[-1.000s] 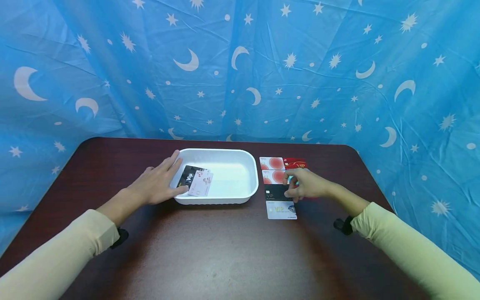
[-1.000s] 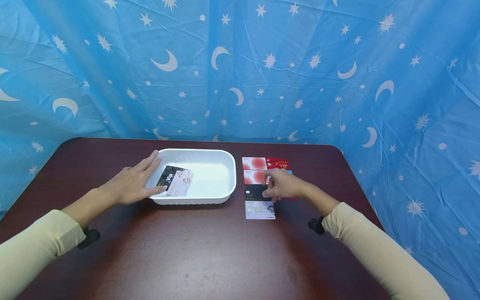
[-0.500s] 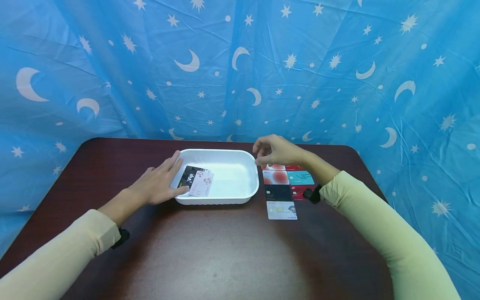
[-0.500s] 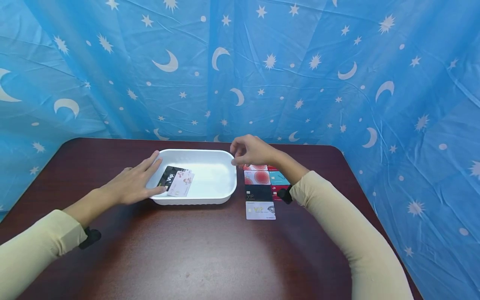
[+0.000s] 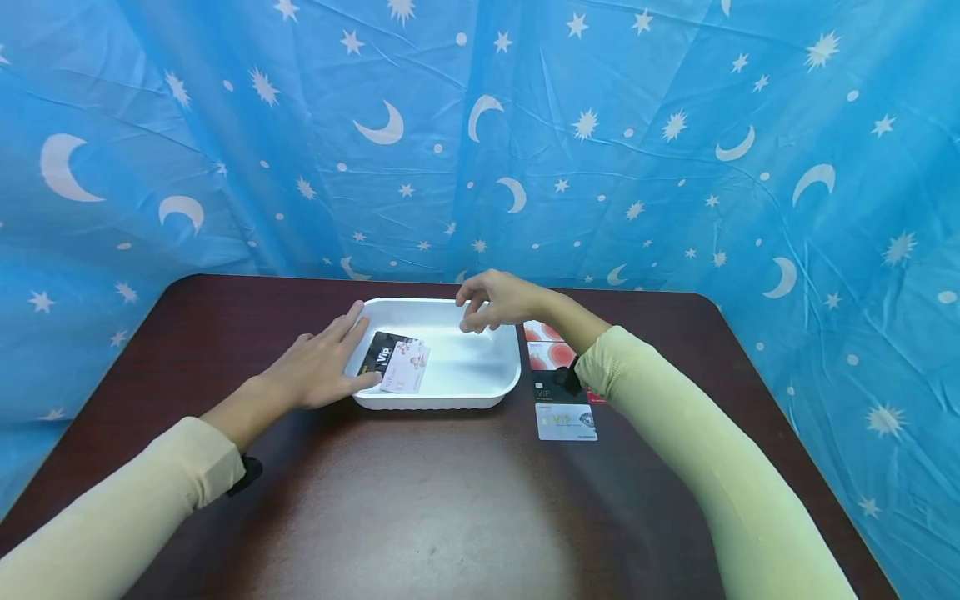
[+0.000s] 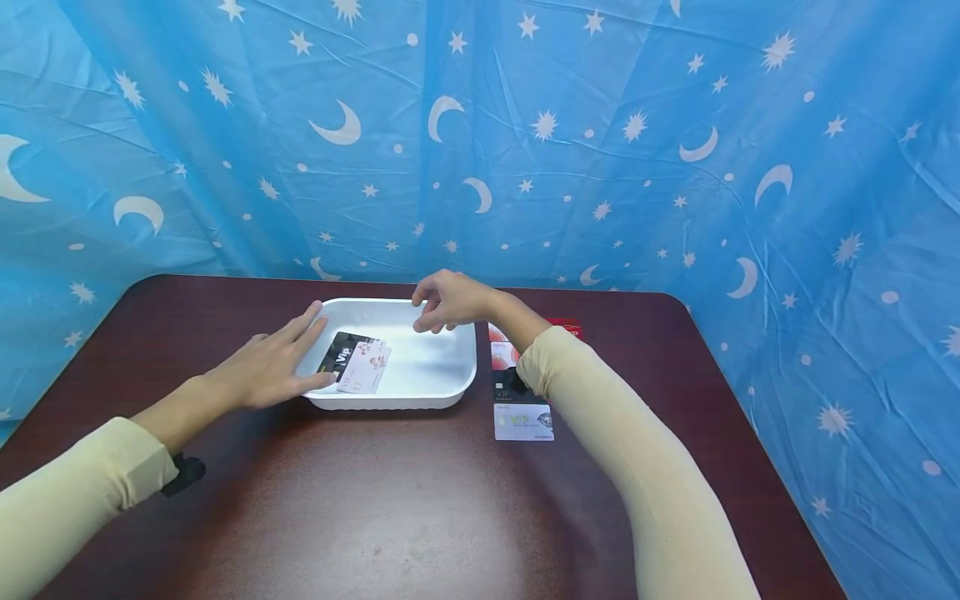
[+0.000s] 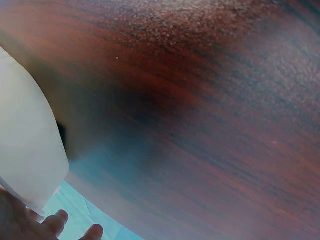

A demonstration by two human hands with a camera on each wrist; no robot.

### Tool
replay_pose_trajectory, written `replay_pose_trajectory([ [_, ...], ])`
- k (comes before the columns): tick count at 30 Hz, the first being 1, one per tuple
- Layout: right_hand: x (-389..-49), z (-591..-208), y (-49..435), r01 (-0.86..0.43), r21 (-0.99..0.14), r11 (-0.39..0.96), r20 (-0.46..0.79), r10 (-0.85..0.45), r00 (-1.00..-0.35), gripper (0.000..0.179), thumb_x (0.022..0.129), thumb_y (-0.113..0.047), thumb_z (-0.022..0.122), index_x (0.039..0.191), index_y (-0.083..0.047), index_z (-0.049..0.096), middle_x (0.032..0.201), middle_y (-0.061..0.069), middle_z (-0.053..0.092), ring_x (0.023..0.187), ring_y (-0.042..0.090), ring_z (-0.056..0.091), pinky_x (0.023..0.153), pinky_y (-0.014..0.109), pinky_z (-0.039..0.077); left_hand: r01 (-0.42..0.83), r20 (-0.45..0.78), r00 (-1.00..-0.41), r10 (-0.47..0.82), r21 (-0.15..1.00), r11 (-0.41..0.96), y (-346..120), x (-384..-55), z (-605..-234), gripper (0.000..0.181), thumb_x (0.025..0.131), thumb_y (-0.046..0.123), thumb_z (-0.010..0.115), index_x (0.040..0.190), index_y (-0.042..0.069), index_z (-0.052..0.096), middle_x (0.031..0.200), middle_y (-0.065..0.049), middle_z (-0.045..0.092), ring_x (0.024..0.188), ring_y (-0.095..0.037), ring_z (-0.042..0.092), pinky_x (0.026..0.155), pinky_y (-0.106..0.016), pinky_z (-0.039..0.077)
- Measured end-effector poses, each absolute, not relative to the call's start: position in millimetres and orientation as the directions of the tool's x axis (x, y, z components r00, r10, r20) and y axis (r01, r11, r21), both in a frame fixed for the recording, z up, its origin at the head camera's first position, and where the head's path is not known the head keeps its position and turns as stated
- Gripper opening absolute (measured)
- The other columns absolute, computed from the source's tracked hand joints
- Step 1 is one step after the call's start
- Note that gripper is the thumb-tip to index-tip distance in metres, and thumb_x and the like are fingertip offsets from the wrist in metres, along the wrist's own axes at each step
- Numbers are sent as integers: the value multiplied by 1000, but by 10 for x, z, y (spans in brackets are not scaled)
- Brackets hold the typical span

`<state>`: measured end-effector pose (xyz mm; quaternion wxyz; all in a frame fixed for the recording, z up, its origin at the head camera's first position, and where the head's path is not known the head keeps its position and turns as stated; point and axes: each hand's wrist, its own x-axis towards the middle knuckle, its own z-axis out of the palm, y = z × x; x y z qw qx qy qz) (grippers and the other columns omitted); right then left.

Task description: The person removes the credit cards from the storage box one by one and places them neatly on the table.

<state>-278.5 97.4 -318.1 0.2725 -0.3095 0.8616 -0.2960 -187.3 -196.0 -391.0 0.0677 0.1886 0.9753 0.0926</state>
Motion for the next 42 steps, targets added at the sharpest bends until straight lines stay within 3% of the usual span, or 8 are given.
replay_pose_trajectory([
  [7,-2830,-3218,753,-352,-680,643,-337,-701,-628,46,93,-15,70,131,5,56,110,13,72,93,21,71,84,39,57,349,-107,-921,375,201,915,-1957,-1889,-3918,95,92,57,56,157,-2,20,165,-21,7,146,-44,23,101,-73,32],
  [16,-2878,-3341,490,-237,-706,667,-424,-667,-613,49,94,-18,70,136,2,54,116,14,71,109,34,67,94,48,52,349,-116,-919,376,201,915,-1961,-1889,-3921,95,92,57,56,157,-2,19,165,-21,7,146,-45,23,100,-73,34],
  [26,-2869,-3455,290,-188,-672,716,-485,-618,-619,52,93,-25,71,137,-4,55,121,10,68,112,29,65,96,45,52,358,-100,-919,382,198,913,-1961,-1889,-3919,94,92,56,57,156,-2,20,165,-22,8,145,-46,25,100,-73,33],
  [37,-2836,-3500,107,-233,-588,775,-549,-594,-588,55,93,-32,69,140,-9,53,121,9,64,115,22,62,97,44,51,368,-86,-917,389,188,911,-1970,-1895,-3924,95,92,56,56,155,-4,21,165,-22,9,145,-46,25,99,-73,35],
  [42,-2831,-3500,42,-199,-567,799,-587,-562,-583,55,93,-33,69,141,-12,52,136,9,52,118,24,60,99,44,49,369,-91,-916,390,190,910,-1970,-1894,-3930,95,92,57,55,156,-4,20,165,-22,8,145,-46,25,99,-73,34],
])
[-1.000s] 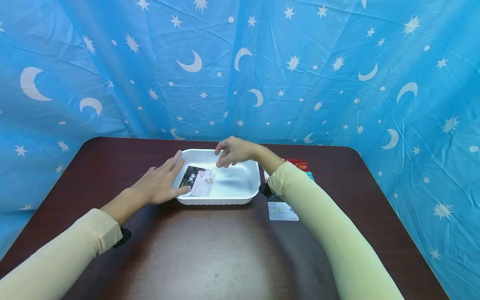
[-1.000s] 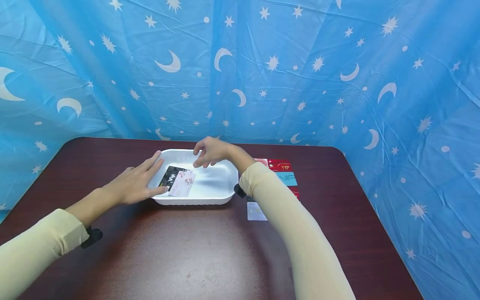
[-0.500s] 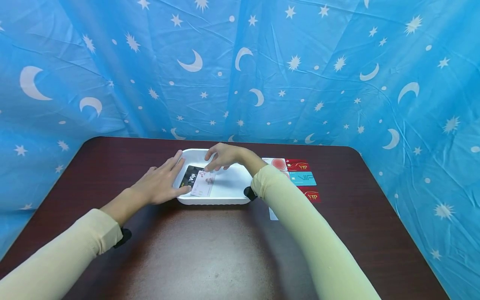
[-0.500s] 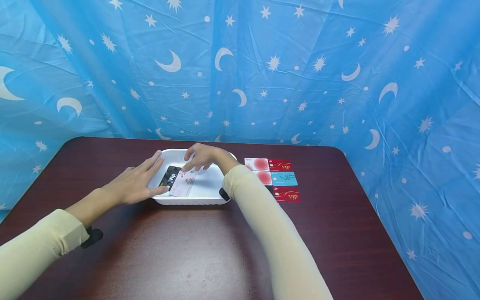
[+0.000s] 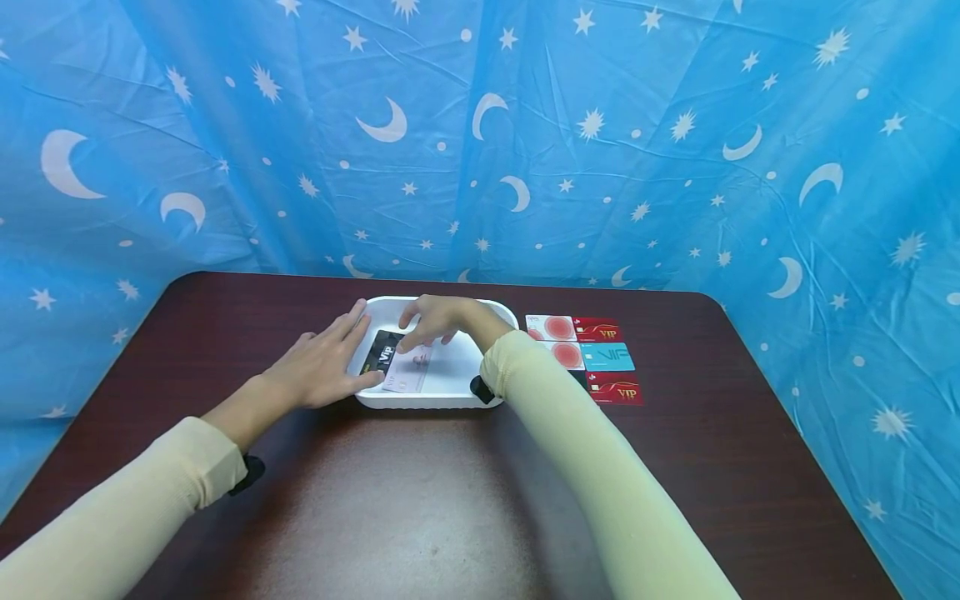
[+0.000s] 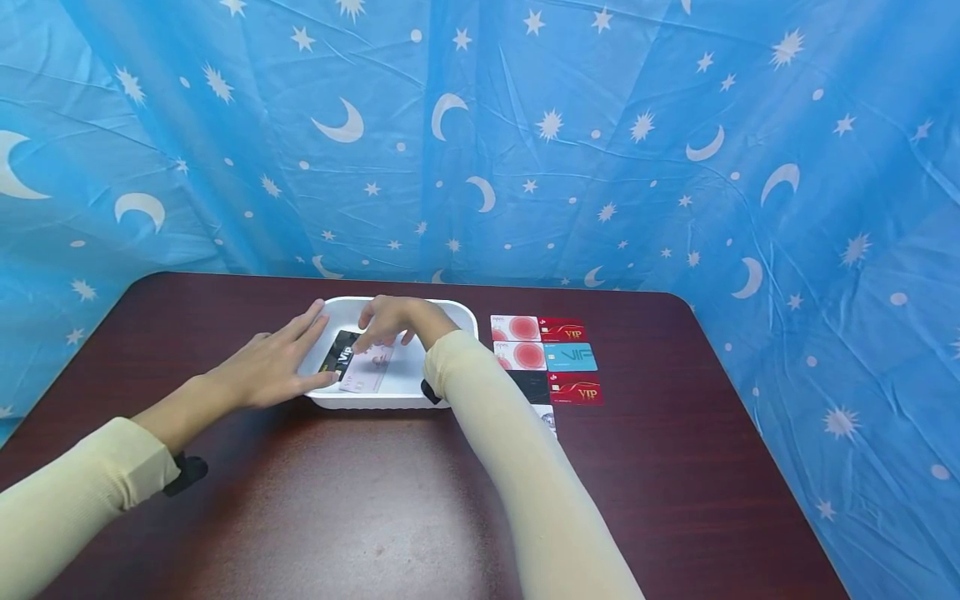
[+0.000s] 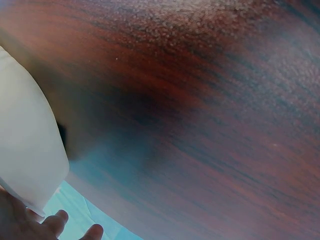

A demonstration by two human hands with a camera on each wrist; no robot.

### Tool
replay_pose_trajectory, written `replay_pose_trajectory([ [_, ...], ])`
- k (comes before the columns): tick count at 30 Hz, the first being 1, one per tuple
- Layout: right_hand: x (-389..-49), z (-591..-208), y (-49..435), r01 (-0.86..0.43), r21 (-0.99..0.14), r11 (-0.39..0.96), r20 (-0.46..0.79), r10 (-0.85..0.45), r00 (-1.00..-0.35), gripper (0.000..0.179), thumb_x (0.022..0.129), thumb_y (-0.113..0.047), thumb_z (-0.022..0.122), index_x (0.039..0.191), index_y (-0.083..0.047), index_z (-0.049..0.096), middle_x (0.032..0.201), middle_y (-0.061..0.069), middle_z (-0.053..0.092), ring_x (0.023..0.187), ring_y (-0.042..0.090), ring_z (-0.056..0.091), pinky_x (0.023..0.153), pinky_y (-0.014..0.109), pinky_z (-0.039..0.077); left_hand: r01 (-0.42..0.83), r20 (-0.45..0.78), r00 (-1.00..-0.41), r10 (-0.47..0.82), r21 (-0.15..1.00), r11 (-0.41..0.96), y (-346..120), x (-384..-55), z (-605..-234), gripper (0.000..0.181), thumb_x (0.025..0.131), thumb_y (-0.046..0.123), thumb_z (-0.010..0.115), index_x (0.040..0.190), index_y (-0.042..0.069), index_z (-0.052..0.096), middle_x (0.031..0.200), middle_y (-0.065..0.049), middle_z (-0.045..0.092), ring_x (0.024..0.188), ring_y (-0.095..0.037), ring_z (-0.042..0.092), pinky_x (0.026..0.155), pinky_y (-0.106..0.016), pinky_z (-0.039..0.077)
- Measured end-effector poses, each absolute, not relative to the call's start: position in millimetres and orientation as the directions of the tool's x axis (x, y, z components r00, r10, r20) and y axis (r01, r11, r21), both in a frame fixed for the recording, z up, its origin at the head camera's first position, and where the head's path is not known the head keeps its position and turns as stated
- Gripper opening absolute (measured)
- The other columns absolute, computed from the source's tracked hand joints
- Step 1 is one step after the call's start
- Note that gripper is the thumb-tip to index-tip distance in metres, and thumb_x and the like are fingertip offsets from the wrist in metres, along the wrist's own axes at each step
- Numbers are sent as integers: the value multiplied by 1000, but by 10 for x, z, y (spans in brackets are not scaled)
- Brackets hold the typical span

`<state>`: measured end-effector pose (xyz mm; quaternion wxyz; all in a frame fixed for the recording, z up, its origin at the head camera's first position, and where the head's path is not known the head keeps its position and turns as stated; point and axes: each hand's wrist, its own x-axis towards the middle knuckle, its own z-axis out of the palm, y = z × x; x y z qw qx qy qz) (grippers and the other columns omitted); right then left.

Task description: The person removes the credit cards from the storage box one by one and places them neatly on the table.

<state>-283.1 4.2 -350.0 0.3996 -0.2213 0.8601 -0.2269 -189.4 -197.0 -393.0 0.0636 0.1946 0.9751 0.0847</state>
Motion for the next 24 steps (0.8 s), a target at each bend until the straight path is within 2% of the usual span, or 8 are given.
replay_pose_trajectory([
  [3,-2834,-3497,26,-189,-559,808,-598,-550,-583,55,94,-33,69,142,-12,51,143,9,44,118,24,59,99,45,49,367,-88,-917,388,192,910,-1962,-1893,-3924,94,92,56,56,156,-4,20,165,-22,8,145,-46,25,99,-73,35],
  [5,-2834,-3487,22,-187,-549,815,-602,-540,-588,56,93,-33,69,142,-13,51,143,9,44,117,23,59,99,44,49,366,-85,-918,387,192,911,-1955,-1892,-3918,95,92,56,56,156,-3,21,165,-22,8,145,-46,25,99,-73,35],
  [12,-2829,-3479,14,-176,-537,825,-623,-529,-577,57,92,-34,70,142,-13,50,132,7,53,118,22,57,101,44,48,367,-86,-918,388,189,911,-1956,-1897,-3913,94,92,56,56,156,-4,20,164,-22,9,145,-46,25,99,-73,35],
  [19,-2809,-3486,-13,-182,-530,828,-654,-536,-533,58,93,-33,69,143,-13,48,132,6,54,120,22,56,102,44,47,365,-92,-917,389,203,909,-1971,-1884,-3916,95,92,56,56,156,-4,20,165,-22,8,145,-46,24,100,-74,33],
  [24,-2803,-3511,-40,-189,-530,827,-657,-541,-526,58,93,-33,69,143,-12,48,129,5,56,117,20,58,101,43,47,368,-89,-916,392,207,906,-1974,-1875,-3919,94,92,56,55,155,-4,20,165,-22,8,145,-46,25,100,-73,34],
])
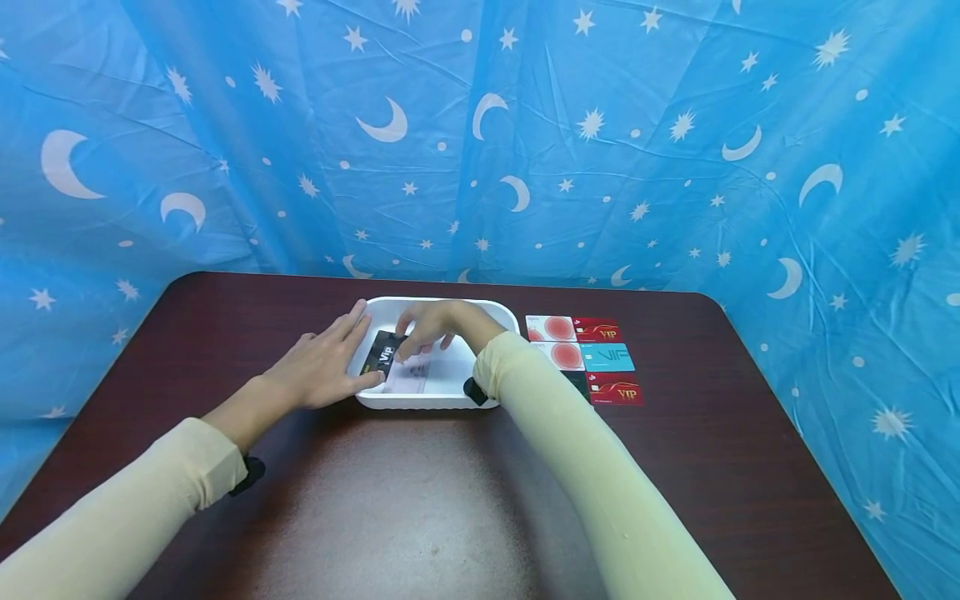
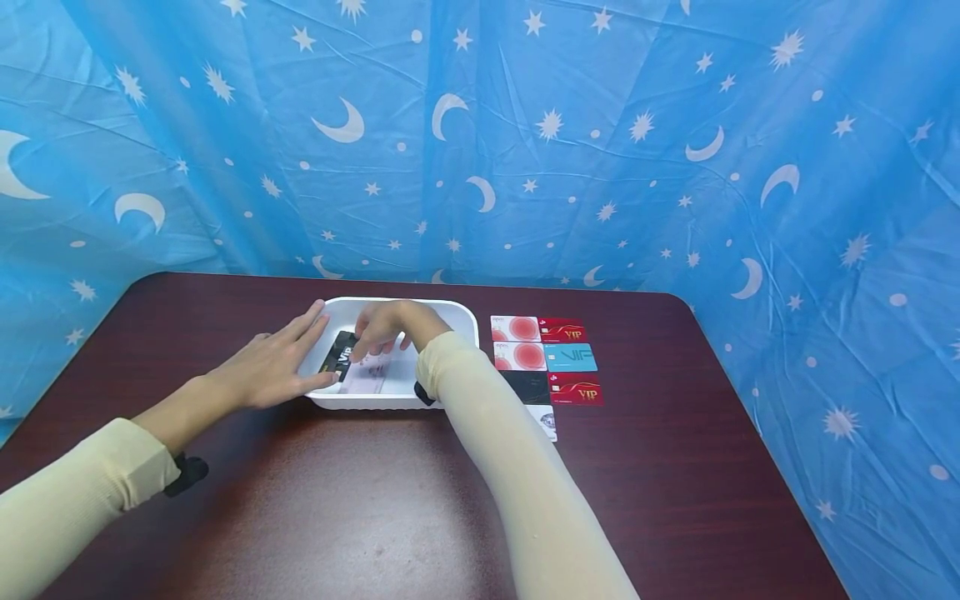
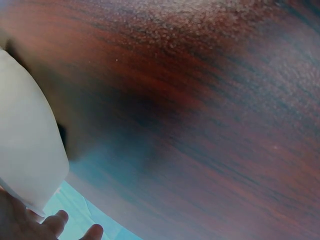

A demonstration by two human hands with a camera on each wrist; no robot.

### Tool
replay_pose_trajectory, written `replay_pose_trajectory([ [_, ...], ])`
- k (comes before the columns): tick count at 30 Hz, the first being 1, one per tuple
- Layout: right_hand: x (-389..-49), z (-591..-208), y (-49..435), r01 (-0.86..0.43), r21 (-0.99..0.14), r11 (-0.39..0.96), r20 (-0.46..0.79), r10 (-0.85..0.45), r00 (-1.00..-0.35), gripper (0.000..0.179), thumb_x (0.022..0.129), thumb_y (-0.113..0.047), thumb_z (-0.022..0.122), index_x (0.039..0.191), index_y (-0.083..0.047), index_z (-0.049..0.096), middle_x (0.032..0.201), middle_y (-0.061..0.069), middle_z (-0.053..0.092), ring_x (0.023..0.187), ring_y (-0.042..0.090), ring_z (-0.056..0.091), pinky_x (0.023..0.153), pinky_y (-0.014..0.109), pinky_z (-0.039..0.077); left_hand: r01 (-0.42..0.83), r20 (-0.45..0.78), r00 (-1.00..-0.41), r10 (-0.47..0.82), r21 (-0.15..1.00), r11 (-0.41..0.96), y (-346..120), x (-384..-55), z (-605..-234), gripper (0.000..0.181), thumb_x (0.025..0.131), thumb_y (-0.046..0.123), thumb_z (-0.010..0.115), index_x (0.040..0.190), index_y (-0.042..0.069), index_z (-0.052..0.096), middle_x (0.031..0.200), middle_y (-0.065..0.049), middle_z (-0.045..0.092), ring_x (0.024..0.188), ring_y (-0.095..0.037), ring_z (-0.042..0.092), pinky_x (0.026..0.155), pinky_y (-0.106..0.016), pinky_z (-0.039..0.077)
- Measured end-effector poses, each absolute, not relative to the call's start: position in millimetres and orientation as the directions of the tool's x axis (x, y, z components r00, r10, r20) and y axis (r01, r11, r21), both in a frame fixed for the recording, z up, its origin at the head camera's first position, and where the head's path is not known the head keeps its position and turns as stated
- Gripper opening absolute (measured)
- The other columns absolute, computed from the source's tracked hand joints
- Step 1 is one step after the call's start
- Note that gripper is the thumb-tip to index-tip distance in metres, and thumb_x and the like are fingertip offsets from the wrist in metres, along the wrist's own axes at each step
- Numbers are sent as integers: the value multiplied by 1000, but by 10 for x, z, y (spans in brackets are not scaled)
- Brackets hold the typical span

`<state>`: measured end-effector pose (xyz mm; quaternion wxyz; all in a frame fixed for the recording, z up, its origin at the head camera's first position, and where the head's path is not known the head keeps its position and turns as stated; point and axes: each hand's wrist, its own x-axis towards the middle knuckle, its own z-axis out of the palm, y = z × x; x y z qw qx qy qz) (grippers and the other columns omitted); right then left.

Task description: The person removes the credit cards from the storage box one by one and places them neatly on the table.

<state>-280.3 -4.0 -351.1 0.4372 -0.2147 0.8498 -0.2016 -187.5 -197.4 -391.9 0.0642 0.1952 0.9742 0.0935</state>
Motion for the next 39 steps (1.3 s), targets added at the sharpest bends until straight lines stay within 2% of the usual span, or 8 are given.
replay_pose_trajectory([
  [5,-2797,-3519,-49,-185,-531,827,-658,-540,-524,56,93,-33,70,141,-12,50,123,4,58,114,19,59,99,43,48,368,-87,-916,392,207,906,-1967,-1872,-3913,95,92,56,55,155,-5,20,164,-22,8,145,-46,24,100,-73,34],
  [12,-2791,-3508,-52,-181,-531,828,-661,-538,-523,44,93,-31,70,129,-11,55,116,2,61,112,21,61,97,42,49,368,-88,-916,391,203,908,-1956,-1879,-3906,94,92,56,55,155,-4,20,164,-22,8,145,-46,24,101,-73,33],
  [18,-2770,-3506,-57,-205,-527,825,-638,-543,-546,42,94,-29,69,130,-10,56,120,5,58,111,20,59,97,42,50,366,-95,-916,390,204,908,-1949,-1885,-3912,95,92,57,54,156,-3,20,165,-22,8,145,-46,24,101,-74,32],
  [23,-2736,-3506,-80,-296,-520,802,-567,-583,-582,42,95,-24,68,132,-6,57,125,7,57,107,17,58,93,39,52,371,-88,-915,394,197,907,-1949,-1892,-3911,94,92,57,55,155,-4,21,164,-22,9,145,-46,25,99,-74,33],
  [25,-2724,-3502,-89,-361,-509,781,-522,-614,-592,40,95,-21,68,130,-4,59,123,8,59,104,17,58,90,34,53,372,-87,-915,394,197,907,-1950,-1891,-3909,95,92,57,55,155,-4,21,164,-22,9,145,-46,25,99,-74,33],
  [30,-2690,-3472,-84,-481,-471,740,-427,-668,-610,33,92,-11,71,124,-5,66,112,6,65,96,15,58,78,23,50,376,-84,-914,398,196,906,-1955,-1882,-3906,95,91,57,56,155,-4,22,164,-23,9,145,-46,25,98,-74,35],
  [35,-2648,-3428,-46,-528,-471,707,-371,-701,-609,33,91,-2,67,125,-3,66,103,9,64,88,15,55,71,21,46,376,-77,-915,395,191,907,-1952,-1876,-3902,94,91,57,55,155,-4,22,164,-23,10,145,-46,26,98,-73,36],
  [39,-2609,-3405,-13,-566,-466,680,-331,-727,-601,33,91,2,64,124,-3,65,99,9,62,87,15,54,70,21,45,372,-79,-917,391,187,909,-1952,-1869,-3905,95,91,58,55,155,-4,23,164,-23,10,144,-46,27,98,-73,36],
])
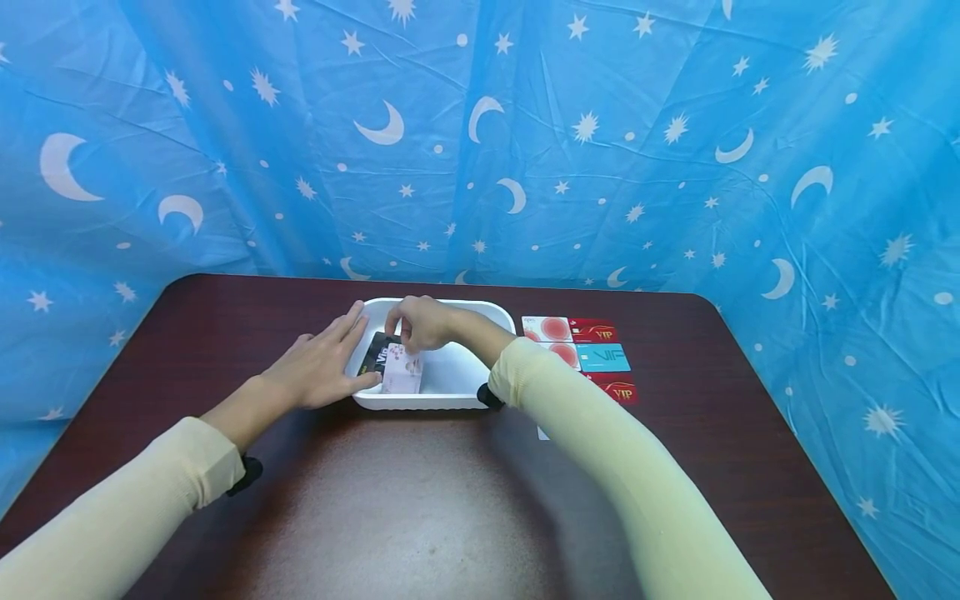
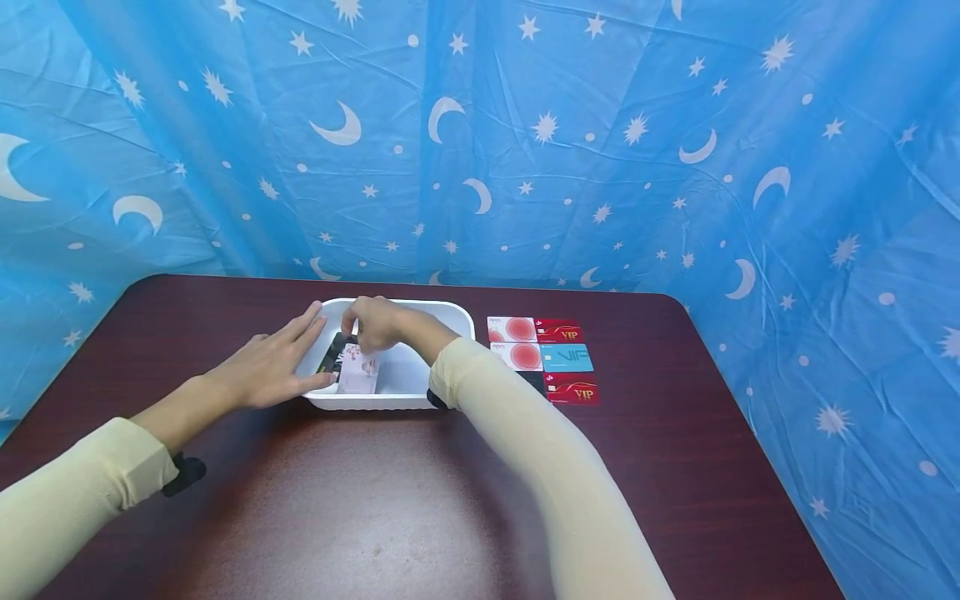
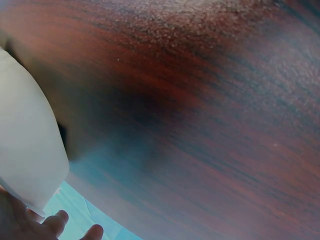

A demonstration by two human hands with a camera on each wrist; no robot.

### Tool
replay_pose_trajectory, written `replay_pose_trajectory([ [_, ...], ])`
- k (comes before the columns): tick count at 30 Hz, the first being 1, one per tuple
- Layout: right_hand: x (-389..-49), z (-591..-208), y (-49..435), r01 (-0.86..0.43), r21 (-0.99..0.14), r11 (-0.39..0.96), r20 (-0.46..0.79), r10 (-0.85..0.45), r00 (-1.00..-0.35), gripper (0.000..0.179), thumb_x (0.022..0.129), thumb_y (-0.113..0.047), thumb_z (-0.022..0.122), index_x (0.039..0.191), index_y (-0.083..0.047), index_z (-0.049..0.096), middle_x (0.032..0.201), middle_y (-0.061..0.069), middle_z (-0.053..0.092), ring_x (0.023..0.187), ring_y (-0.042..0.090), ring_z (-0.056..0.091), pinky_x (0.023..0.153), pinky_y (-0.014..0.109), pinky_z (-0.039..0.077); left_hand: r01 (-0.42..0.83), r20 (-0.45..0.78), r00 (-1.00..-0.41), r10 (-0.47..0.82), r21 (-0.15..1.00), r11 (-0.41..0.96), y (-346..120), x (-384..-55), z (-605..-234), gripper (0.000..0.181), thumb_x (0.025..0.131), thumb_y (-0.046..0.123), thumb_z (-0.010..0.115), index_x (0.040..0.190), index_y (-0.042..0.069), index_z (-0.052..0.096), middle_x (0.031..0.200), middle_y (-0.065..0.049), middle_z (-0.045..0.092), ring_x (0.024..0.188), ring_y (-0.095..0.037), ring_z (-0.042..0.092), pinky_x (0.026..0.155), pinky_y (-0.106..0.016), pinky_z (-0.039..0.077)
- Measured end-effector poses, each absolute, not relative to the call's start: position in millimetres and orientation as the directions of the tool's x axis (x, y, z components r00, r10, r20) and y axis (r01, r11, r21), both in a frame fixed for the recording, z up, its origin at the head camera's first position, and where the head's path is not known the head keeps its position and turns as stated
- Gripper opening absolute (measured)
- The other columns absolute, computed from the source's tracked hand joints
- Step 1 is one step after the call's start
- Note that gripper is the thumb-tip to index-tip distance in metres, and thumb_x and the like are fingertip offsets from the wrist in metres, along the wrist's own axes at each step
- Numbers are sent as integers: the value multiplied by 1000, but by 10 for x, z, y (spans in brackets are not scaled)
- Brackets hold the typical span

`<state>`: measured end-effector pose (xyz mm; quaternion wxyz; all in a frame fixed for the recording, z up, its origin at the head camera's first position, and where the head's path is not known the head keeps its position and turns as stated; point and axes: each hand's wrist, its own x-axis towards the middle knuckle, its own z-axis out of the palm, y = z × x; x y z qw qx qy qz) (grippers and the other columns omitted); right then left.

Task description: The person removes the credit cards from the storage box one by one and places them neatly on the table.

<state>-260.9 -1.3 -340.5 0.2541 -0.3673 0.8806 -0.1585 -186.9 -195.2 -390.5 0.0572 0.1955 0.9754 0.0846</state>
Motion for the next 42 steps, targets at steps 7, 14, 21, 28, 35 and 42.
replay_pose_trajectory([
  [7,-2562,-3426,52,-599,-483,639,-296,-763,-575,34,90,10,59,121,-2,65,102,8,64,91,16,57,76,20,44,365,-88,-918,387,192,911,-1959,-1876,-3930,95,91,57,56,155,-4,23,164,-23,10,144,-46,26,99,-74,35],
  [14,-2530,-3407,216,-625,-508,593,-261,-797,-545,33,89,11,58,119,-2,65,98,10,63,85,16,55,71,20,43,362,-79,-920,383,203,910,-1965,-1870,-3928,95,90,57,58,155,-5,23,164,-23,10,144,-46,26,99,-74,34],
  [21,-2414,-3385,421,-631,-544,553,-225,-820,-525,25,88,10,59,109,-4,59,84,6,58,76,15,52,69,21,42,364,-73,-920,385,203,909,-1964,-1864,-3923,95,90,56,58,155,-4,23,164,-23,11,144,-46,26,100,-74,34],
  [28,-2287,-3441,616,-639,-568,518,-159,-831,-533,20,90,8,57,103,-7,55,80,2,56,71,12,50,70,22,42,360,-78,-921,381,198,911,-1965,-1866,-3926,96,90,58,57,155,-4,22,164,-22,10,145,-47,25,100,-73,33],
  [35,-2209,-3458,873,-604,-617,505,-86,-806,-586,21,89,7,60,104,-8,55,80,2,54,68,12,51,67,23,45,361,-79,-920,383,208,909,-1955,-1869,-3927,96,91,57,58,155,-4,21,164,-22,10,145,-47,24,101,-74,32],
  [42,-2222,-3454,1230,-526,-701,481,-8,-744,-669,24,88,4,66,104,-8,54,86,4,56,73,18,55,69,28,50,356,-83,-922,379,207,911,-1957,-1867,-3917,96,91,56,58,155,-4,21,164,-22,10,146,-45,24,101,-73,33],
])
